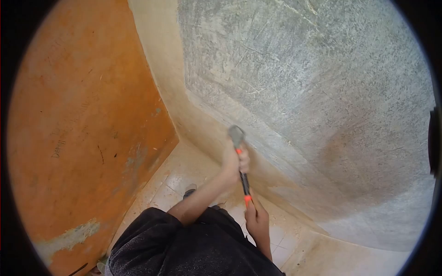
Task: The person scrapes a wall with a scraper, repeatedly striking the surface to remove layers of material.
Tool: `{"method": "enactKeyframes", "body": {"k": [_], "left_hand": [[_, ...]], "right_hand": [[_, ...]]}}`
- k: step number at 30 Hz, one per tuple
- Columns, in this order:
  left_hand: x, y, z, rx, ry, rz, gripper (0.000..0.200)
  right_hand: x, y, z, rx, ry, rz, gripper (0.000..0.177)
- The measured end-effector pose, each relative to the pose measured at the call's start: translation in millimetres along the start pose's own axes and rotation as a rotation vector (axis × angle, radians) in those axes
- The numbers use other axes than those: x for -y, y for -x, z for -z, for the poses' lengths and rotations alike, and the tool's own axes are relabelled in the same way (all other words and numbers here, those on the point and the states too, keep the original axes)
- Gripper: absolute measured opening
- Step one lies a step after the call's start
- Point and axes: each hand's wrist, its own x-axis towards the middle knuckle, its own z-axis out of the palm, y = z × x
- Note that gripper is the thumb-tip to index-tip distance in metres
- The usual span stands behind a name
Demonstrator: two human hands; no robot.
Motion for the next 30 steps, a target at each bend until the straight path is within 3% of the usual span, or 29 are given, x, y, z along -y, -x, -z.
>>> {"method": "enactKeyframes", "body": {"k": [3,5,10,13,15,17,19,22,25,30], "left_hand": [[-14,-7,12,0.021,0.011,-0.112,0.054],[4,20,-11,0.001,0.028,0.132,0.054],[-21,6,16,0.03,-0.001,0.021,0.052],[-14,5,10,0.02,0.003,0.063,0.052],[-4,15,0,0.024,0.015,0.128,0.053],[-6,16,-2,-0.007,-0.017,0.163,0.054],[-15,5,12,0.002,-0.04,0.128,0.055],[-15,9,10,0.057,-0.054,0.061,0.054],[-5,21,-6,0.091,-0.025,0.198,0.054],[-14,9,2,0.049,-0.067,0.105,0.058]], "right_hand": [[-2,-14,-16,0.054,0.012,0.101,0.041],[-4,17,-12,-0.055,-0.014,0.02,0.041],[-4,-2,-36,-0.024,-0.016,0.04,0.041],[-13,2,-34,0.009,0.014,0.082,0.043],[1,22,-28,-0.103,-0.086,-0.089,0.043],[-6,13,-35,-0.129,-0.085,-0.044,0.044],[-4,-1,-39,-0.001,-0.023,0.015,0.045],[-4,10,-34,-0.04,-0.051,0.015,0.044],[6,24,-29,-0.128,-0.073,-0.035,0.044],[1,13,-30,-0.049,-0.071,0.031,0.044]]}}
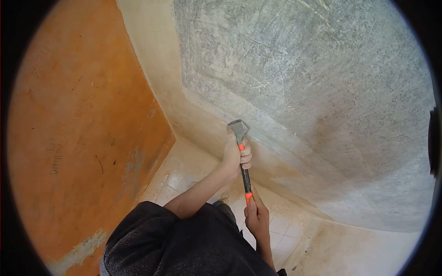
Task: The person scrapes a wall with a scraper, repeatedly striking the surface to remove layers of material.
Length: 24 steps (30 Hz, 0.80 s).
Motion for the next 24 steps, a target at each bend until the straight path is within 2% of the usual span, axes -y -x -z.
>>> {"method": "enactKeyframes", "body": {"k": [5,7,9,11,13,14,15,17,19,21,24], "left_hand": [[5,4,-9,0.039,0.033,0.088,0.059],[-13,-4,8,-0.021,0.059,0.018,0.058],[-7,-5,8,-0.001,0.087,0.004,0.057],[1,-2,6,0.01,0.115,-0.008,0.055],[3,9,-9,0.088,0.093,0.121,0.054],[-5,13,-11,-0.027,0.118,0.108,0.054],[-13,8,-1,-0.028,0.113,0.112,0.054],[-23,-7,22,0.006,0.02,-0.069,0.053],[-14,1,13,-0.033,0.046,-0.048,0.052],[-4,5,2,0.067,0.101,0.095,0.051],[-26,-6,26,0.018,0.049,0.028,0.052]], "right_hand": [[7,6,7,-0.042,-0.042,-0.05,0.042],[10,-8,-8,0.046,0.023,0.06,0.045],[1,-14,-8,0.1,-0.002,0.07,0.046],[13,5,2,-0.015,0.06,-0.01,0.042],[22,10,0,-0.044,0.02,-0.08,0.043],[21,3,-4,-0.003,0.06,-0.044,0.043],[18,-6,-9,0.034,0.1,-0.009,0.043],[7,-20,-18,0.064,0.048,0.033,0.043],[12,-8,-13,-0.002,0.024,-0.007,0.043],[20,-1,-9,-0.016,0.06,-0.068,0.043],[18,-20,-27,0.046,0.07,-0.005,0.042]]}}
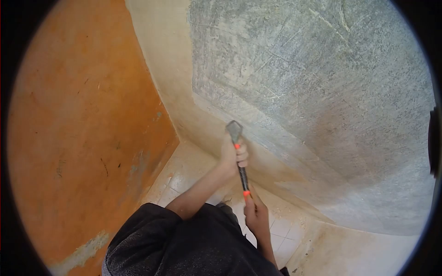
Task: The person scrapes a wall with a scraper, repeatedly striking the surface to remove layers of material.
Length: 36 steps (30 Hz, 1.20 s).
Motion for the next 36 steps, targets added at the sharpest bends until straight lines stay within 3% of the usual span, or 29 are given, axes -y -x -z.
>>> {"method": "enactKeyframes", "body": {"k": [3,7,9,14,16,19,21,23,28,31,32,36], "left_hand": [[0,1,5,-0.027,-0.031,-0.052,0.053],[1,9,-12,-0.007,0.007,0.109,0.053],[-16,1,5,-0.023,-0.039,-0.026,0.054],[-5,8,-11,-0.01,0.018,0.076,0.053],[-8,16,-20,-0.088,0.017,0.054,0.053],[-22,-3,8,-0.011,-0.053,-0.065,0.054],[-12,1,4,-0.046,-0.028,-0.05,0.054],[-5,11,-10,-0.015,-0.021,0.086,0.053],[-30,-8,19,-0.059,-0.052,-0.041,0.058],[-11,3,-2,-0.068,0.002,0.078,0.056],[-7,11,-12,-0.052,-0.024,0.063,0.045],[-49,-6,20,-0.104,0.031,-0.104,0.043]], "right_hand": [[-13,4,-5,-0.046,-0.045,0.007,0.042],[8,16,-4,-0.061,-0.084,-0.082,0.043],[-8,3,-16,-0.047,-0.015,0.008,0.043],[4,18,-8,-0.091,-0.088,-0.029,0.044],[9,10,-10,-0.059,-0.045,-0.062,0.044],[-7,-8,-22,-0.033,-0.032,0.034,0.044],[-10,5,-18,-0.066,-0.023,0.025,0.044],[7,17,-11,-0.089,-0.046,-0.036,0.044],[4,-8,-31,-0.074,0.07,0.024,0.041],[25,10,-13,-0.077,0.039,-0.107,0.041],[24,6,-14,-0.075,0.047,-0.109,0.041],[0,-20,-32,-0.049,0.07,0.052,0.042]]}}
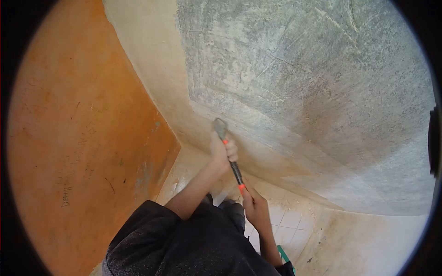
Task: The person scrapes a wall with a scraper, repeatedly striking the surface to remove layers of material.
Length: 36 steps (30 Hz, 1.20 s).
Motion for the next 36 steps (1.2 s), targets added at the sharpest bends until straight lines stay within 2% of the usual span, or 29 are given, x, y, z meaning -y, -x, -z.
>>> {"method": "enactKeyframes", "body": {"k": [2,3,5,7,9,11,13,15,17,19,20,25,29,32,34,36], "left_hand": [[3,-3,6,-0.01,0.017,0.037,0.043],[4,-4,6,-0.015,0.038,0.077,0.044],[16,12,-11,-0.01,0.035,0.107,0.045],[19,15,-15,0.086,-0.007,0.166,0.046],[-5,6,2,0.055,0.003,0.163,0.047],[-20,-11,25,0.043,-0.101,0.02,0.048],[-13,6,4,0.0,-0.044,0.059,0.049],[4,19,-9,0.055,-0.071,0.19,0.051],[1,15,-3,0.072,-0.107,0.182,0.053],[-11,9,7,0.055,-0.17,0.128,0.058],[-9,8,9,0.059,-0.157,0.101,0.051],[2,8,2,0.058,-0.115,0.054,0.047],[-2,-4,14,0.056,-0.17,-0.014,0.044],[7,-2,8,0.055,-0.147,-0.02,0.044],[14,1,7,0.06,-0.142,0.0,0.044],[17,2,6,0.064,-0.192,-0.006,0.056]], "right_hand": [[-6,-9,-8,0.009,0.064,0.14,0.038],[3,-5,-5,0.014,0.063,0.143,0.038],[23,20,12,-0.022,-0.049,-0.158,0.037],[18,19,6,-0.04,-0.05,-0.153,0.037],[13,3,-19,-0.056,-0.001,0.078,0.039],[16,-5,-26,0.03,0.071,0.034,0.039],[27,5,-21,-0.016,-0.04,-0.068,0.04],[22,25,-20,-0.055,-0.082,-0.131,0.041],[20,22,-23,-0.088,-0.123,-0.168,0.041],[14,11,-36,-0.014,-0.032,-0.088,0.042],[14,12,-35,-0.005,-0.042,-0.1,0.042],[1,15,-15,-0.031,-0.164,-0.074,0.042],[-25,1,-24,0.088,-0.125,0.063,0.045],[-24,4,-13,0.035,-0.312,-0.013,0.046],[-18,11,3,0.238,-0.429,-0.15,0.048],[-21,16,6,0.283,-0.502,-0.199,0.044]]}}
